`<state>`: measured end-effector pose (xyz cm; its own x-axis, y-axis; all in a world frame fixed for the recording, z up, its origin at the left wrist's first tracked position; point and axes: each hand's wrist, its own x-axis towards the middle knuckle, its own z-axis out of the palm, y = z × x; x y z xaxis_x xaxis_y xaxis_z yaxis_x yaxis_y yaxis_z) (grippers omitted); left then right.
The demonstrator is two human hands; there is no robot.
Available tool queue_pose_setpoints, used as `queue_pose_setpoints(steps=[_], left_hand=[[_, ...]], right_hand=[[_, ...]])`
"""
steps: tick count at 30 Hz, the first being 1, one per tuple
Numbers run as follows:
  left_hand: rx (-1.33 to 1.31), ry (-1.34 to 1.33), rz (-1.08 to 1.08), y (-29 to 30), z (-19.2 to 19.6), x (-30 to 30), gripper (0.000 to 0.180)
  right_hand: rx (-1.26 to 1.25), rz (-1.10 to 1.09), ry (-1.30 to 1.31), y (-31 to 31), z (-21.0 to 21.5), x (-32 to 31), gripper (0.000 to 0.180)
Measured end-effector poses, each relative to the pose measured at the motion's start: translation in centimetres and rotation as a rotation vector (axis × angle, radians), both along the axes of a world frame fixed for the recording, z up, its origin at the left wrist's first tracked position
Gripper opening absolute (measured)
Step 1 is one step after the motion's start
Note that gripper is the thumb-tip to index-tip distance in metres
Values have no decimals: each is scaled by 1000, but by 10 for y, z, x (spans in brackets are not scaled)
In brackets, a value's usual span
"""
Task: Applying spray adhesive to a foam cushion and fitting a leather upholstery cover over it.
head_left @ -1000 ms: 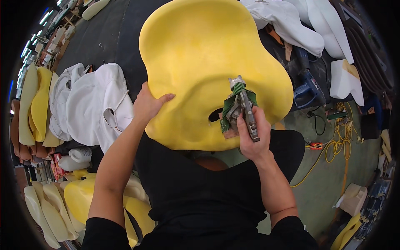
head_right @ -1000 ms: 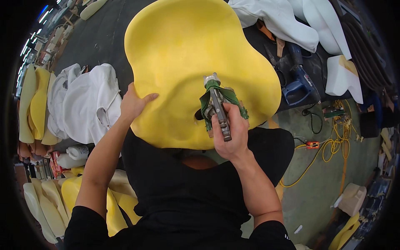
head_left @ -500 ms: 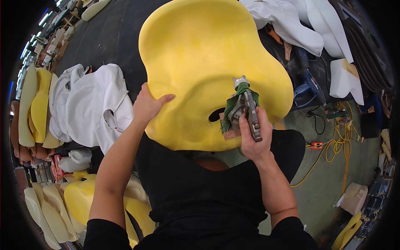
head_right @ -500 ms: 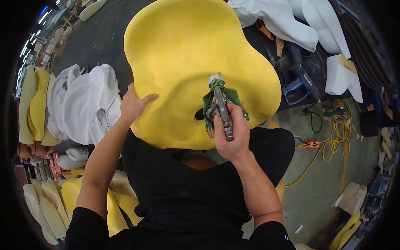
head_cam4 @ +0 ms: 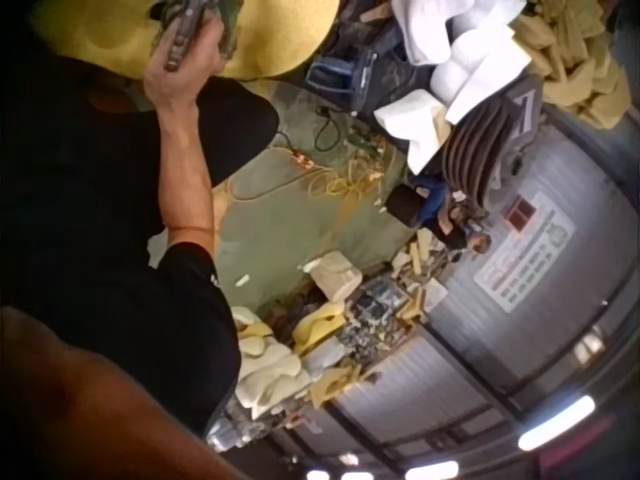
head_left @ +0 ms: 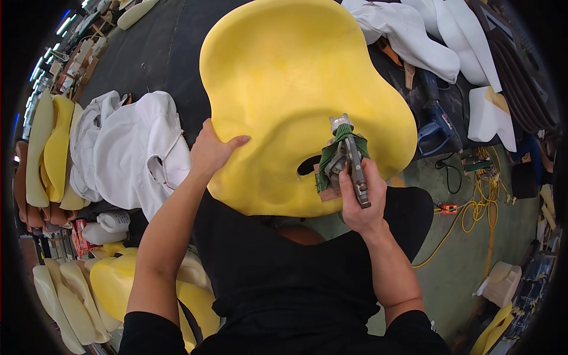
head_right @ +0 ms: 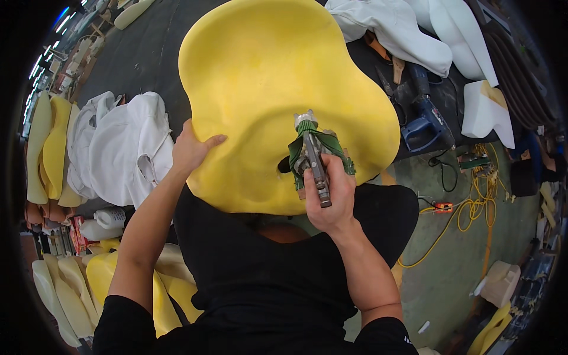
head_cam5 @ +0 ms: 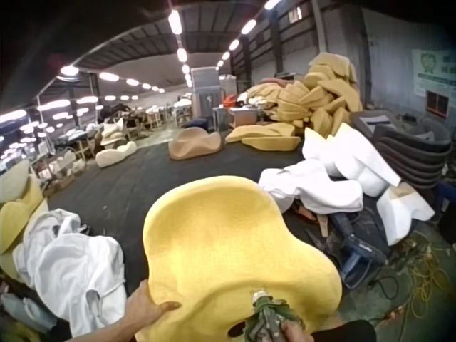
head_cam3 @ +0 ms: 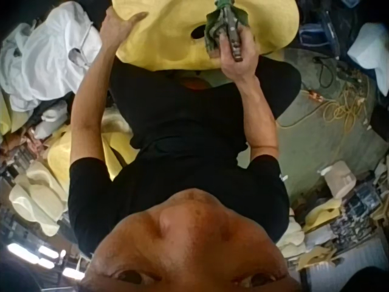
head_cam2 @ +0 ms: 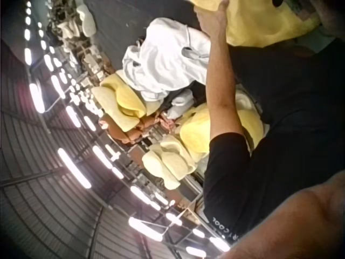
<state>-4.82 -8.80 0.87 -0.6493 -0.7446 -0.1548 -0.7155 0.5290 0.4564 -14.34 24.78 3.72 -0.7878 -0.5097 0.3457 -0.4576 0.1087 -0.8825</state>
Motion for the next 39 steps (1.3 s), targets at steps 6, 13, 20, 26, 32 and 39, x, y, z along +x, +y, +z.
queue_pose_setpoints(steps=[6, 13, 20, 26, 32, 39], left_hand=[[-18, -8, -5, -1, -4, 0, 98], [-5, 4, -7, -1, -1, 1, 98], [-43, 13, -14, -1, -4, 3, 97], [-5, -6, -7, -1, 0, 0, 97], [-12, 4, -5, -2, -3, 0, 96], [2, 34, -4, -2, -3, 2, 95]], right_hand=[[-14, 1, -88, 2, -5, -1, 18], [-71, 11, 23, 4, -20, -4, 22], [-40, -28, -14, 5, -13, -1, 12], [-63, -38, -4, 3, -15, -3, 10], [-26, -1, -2, 3, -6, -1, 12], [-36, -26, -23, 2, -2, 0, 19]])
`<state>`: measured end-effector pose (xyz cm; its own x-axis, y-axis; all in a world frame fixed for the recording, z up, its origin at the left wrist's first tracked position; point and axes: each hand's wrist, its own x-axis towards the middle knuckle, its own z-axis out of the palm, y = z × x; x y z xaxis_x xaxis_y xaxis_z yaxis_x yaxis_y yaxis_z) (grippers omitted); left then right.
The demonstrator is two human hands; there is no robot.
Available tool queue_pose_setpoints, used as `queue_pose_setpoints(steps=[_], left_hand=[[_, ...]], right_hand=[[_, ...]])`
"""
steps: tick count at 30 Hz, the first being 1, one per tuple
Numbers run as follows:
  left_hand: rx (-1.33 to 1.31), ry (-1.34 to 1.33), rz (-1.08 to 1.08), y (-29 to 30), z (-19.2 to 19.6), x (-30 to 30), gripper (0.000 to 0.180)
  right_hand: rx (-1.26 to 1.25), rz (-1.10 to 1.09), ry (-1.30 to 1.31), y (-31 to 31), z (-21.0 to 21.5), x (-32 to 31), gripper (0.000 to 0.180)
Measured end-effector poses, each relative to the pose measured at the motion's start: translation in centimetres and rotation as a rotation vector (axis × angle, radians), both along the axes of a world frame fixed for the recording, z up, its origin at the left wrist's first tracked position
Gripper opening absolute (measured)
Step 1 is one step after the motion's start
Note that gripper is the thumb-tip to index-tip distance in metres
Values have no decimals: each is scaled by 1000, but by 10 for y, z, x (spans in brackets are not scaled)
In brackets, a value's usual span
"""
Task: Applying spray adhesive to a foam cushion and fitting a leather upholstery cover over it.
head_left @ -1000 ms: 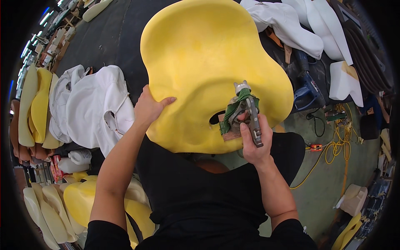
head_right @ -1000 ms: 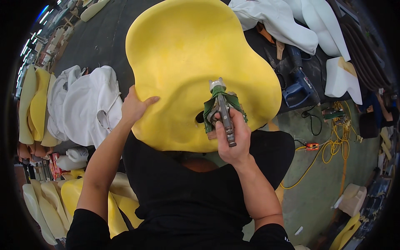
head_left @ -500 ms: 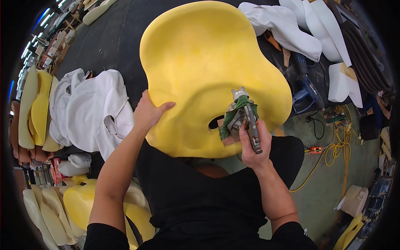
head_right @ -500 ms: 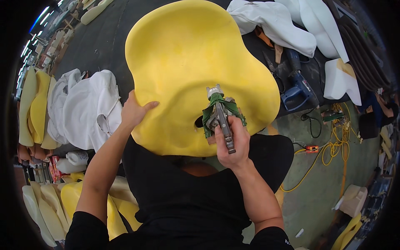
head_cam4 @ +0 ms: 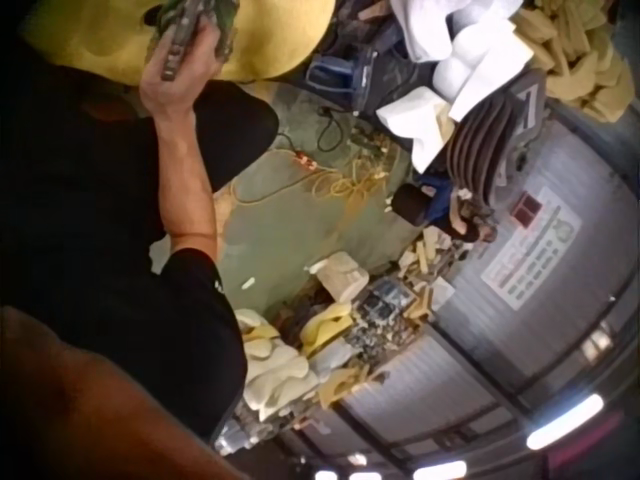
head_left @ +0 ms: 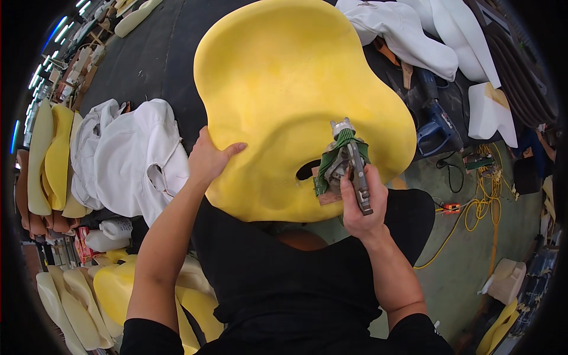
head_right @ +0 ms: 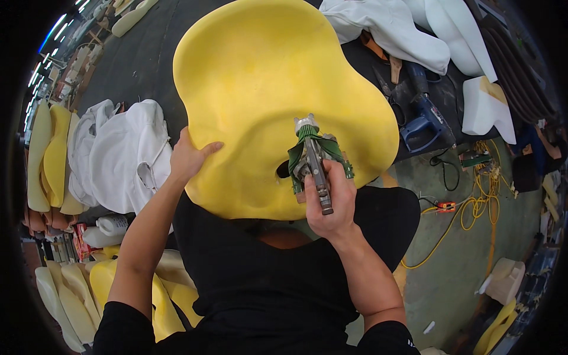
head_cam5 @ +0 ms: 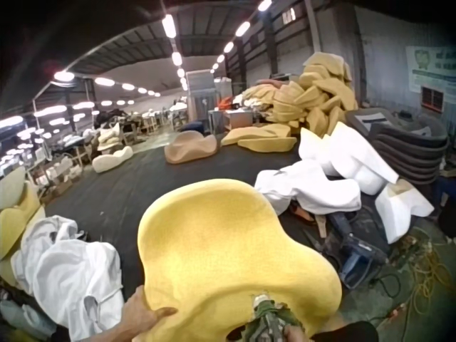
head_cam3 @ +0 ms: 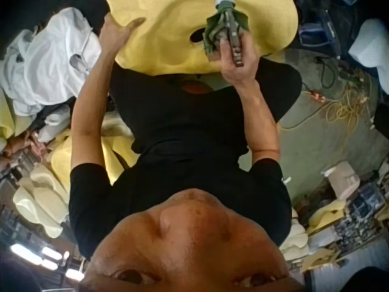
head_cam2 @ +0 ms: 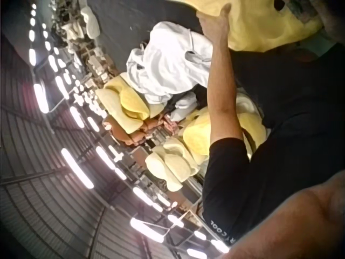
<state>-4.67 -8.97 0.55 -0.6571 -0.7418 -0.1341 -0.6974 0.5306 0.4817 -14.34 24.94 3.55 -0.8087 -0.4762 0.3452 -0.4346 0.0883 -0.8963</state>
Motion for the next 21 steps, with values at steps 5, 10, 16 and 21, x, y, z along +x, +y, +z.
queue_pose_setpoints(steps=[5, 10, 16, 21], left_hand=[[-5, -7, -2, -1, 1, -1, 96], [7, 4, 1, 2, 2, -2, 96], [14, -8, 3, 0, 1, -1, 97], [-3, -3, -6, -2, -2, 1, 98]], right_hand=[[53, 68, 80, 2, -2, -4, 18], [34, 65, -32, 2, 1, -1, 16], [58, 65, 55, 1, 1, -1, 15], [31, 31, -34, 0, 3, 2, 16]])
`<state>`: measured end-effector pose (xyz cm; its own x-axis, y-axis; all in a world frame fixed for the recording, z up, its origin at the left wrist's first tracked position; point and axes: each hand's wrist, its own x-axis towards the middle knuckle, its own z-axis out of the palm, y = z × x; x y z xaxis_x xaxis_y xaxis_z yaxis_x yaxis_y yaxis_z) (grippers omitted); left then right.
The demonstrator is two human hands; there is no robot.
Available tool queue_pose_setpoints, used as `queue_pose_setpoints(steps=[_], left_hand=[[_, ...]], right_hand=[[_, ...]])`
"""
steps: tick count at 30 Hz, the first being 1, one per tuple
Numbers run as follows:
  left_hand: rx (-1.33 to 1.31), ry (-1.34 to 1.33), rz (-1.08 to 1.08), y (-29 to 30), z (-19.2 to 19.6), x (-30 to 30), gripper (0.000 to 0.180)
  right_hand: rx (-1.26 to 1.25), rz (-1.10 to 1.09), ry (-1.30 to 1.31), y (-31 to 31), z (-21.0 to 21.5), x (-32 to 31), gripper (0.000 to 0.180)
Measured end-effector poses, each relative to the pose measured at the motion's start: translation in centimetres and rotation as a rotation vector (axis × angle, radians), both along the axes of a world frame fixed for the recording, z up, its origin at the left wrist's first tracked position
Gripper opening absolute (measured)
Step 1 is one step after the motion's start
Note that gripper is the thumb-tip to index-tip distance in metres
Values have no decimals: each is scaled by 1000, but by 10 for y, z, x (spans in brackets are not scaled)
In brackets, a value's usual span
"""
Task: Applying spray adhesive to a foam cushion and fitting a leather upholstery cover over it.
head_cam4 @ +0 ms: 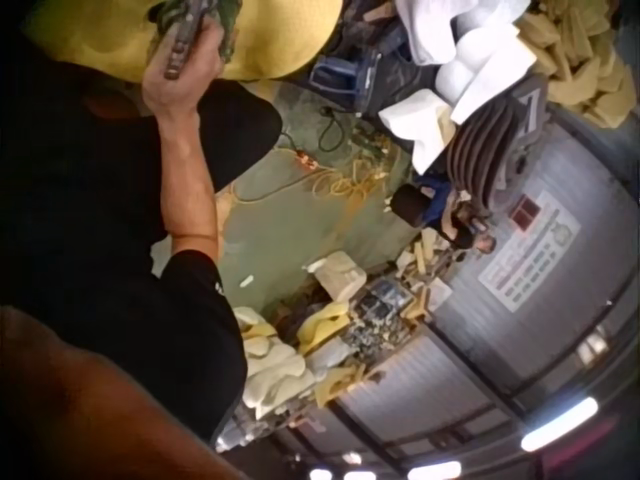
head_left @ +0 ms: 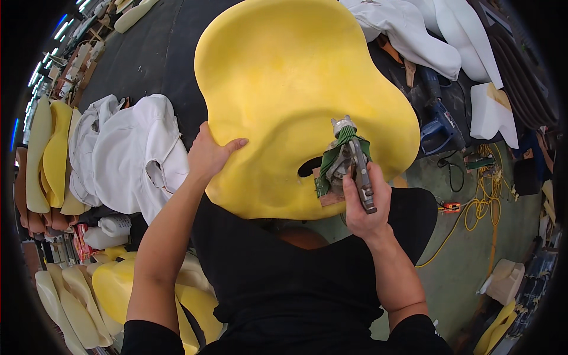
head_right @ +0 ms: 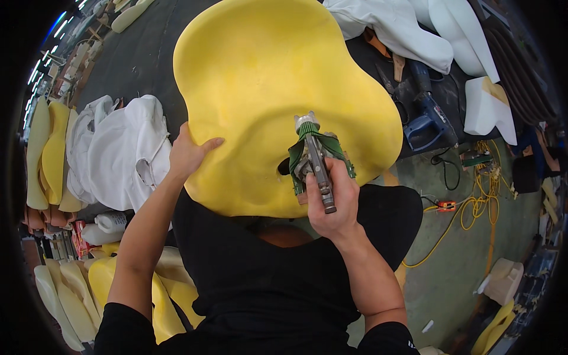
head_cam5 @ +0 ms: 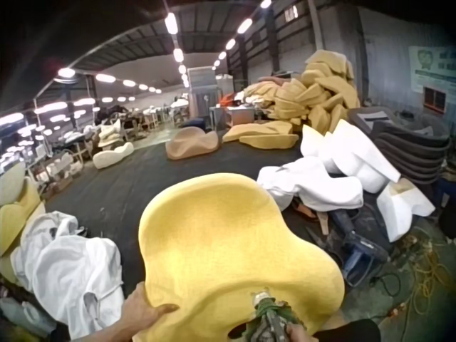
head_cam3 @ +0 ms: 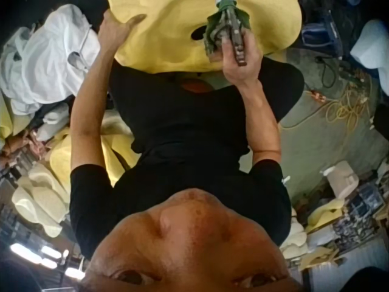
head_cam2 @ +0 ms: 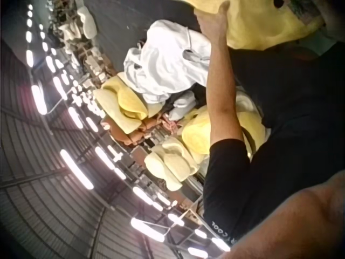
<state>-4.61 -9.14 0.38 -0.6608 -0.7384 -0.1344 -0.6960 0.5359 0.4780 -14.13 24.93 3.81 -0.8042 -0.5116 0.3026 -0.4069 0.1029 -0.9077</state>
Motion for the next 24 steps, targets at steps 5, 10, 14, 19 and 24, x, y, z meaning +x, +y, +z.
queue_pose_setpoints(steps=[5, 10, 14, 19, 24], left_hand=[[-4, -19, 8, 1, 1, -3, 96], [28, -8, 7, 4, 3, -4, 95], [-6, 8, 14, 5, 4, 2, 94], [-22, 51, 20, 6, -2, 12, 99], [-101, 19, 12, 6, -5, 14, 106]], right_hand=[[-22, 32, 74, 1, -16, -4, 22], [-54, 48, 1, 8, -16, -6, 30], [-113, 102, -142, 18, -9, -2, 34], [-11, 48, 257, 39, -44, -1, 39], [-108, 69, 258, 37, -35, 13, 31]])
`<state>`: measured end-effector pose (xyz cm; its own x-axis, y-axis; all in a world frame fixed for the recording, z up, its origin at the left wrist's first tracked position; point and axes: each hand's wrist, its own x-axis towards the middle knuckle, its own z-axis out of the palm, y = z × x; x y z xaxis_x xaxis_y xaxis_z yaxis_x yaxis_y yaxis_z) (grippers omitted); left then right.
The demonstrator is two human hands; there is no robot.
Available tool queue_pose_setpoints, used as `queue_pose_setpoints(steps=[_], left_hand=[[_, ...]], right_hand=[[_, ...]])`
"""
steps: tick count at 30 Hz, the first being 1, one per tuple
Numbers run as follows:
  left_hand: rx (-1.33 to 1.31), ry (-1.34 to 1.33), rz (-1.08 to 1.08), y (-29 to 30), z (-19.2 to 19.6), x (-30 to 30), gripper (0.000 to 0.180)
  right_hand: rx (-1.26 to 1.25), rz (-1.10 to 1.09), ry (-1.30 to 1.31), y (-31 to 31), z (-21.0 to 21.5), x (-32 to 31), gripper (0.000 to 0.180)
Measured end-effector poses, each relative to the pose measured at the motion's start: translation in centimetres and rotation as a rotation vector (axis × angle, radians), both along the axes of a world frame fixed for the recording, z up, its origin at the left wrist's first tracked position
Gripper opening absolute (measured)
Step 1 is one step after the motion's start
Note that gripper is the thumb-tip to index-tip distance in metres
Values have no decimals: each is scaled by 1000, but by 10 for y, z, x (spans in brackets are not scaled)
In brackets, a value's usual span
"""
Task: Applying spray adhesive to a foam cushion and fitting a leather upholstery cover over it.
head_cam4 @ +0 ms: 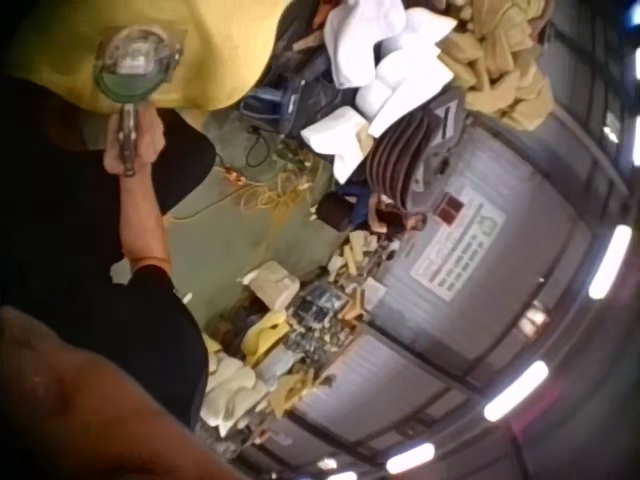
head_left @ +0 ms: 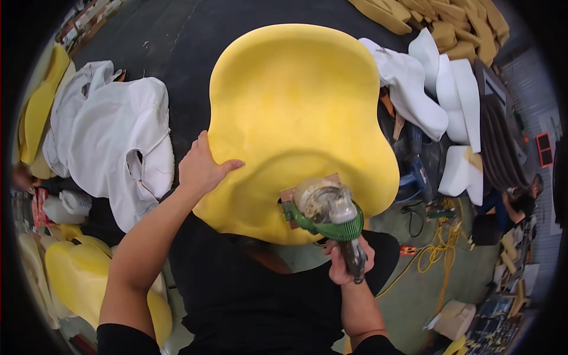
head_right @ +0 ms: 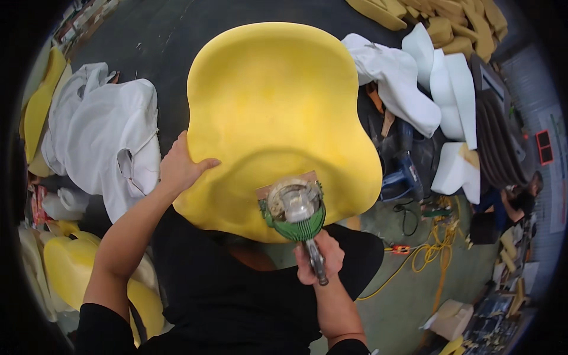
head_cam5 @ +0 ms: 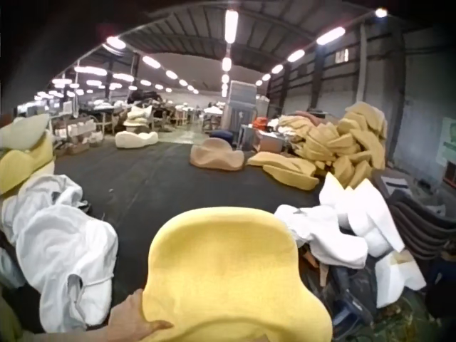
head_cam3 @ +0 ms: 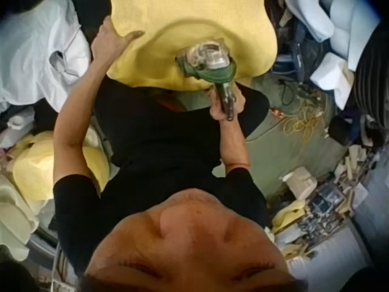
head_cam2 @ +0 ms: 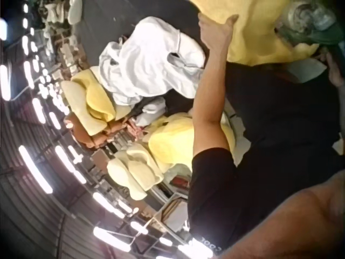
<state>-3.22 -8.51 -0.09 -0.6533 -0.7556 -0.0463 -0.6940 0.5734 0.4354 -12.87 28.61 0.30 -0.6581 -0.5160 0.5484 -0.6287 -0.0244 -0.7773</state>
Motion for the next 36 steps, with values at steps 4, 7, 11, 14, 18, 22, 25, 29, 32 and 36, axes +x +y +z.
queue_pose_setpoints(steps=[4, 7, 11, 14, 18, 22, 25, 29, 32, 36], left_hand=[[52, 8, 3, -3, 3, 2, 109], [72, 28, -17, -2, 4, 2, 113], [-5, 33, -13, 2, 1, 3, 117], [-20, 45, -27, 1, -7, 4, 117], [-2, 45, -21, 4, -2, 1, 110], [-8, 100, -49, 6, 0, 1, 101], [-38, 98, -59, 2, -6, 1, 101], [-22, 69, -63, 1, -5, -1, 101], [-27, 71, -63, 0, -5, -1, 103], [-11, 63, -60, 0, -4, -1, 104]], right_hand=[[-43, 99, 74, -14, 15, 1, 25], [-68, 81, 49, -16, 17, 7, 25], [85, -26, -142, -21, 28, 11, 24], [-57, -115, -468, -54, 48, 3, 35], [132, -84, -397, -51, 48, -20, 27], [143, -101, -253, -44, 37, -26, 29], [155, -117, -276, -44, 35, -27, 23], [155, -127, -266, -43, 37, -26, 23], [142, -145, -295, -40, 38, -25, 22], [172, -138, -289, -34, 38, -26, 23]])
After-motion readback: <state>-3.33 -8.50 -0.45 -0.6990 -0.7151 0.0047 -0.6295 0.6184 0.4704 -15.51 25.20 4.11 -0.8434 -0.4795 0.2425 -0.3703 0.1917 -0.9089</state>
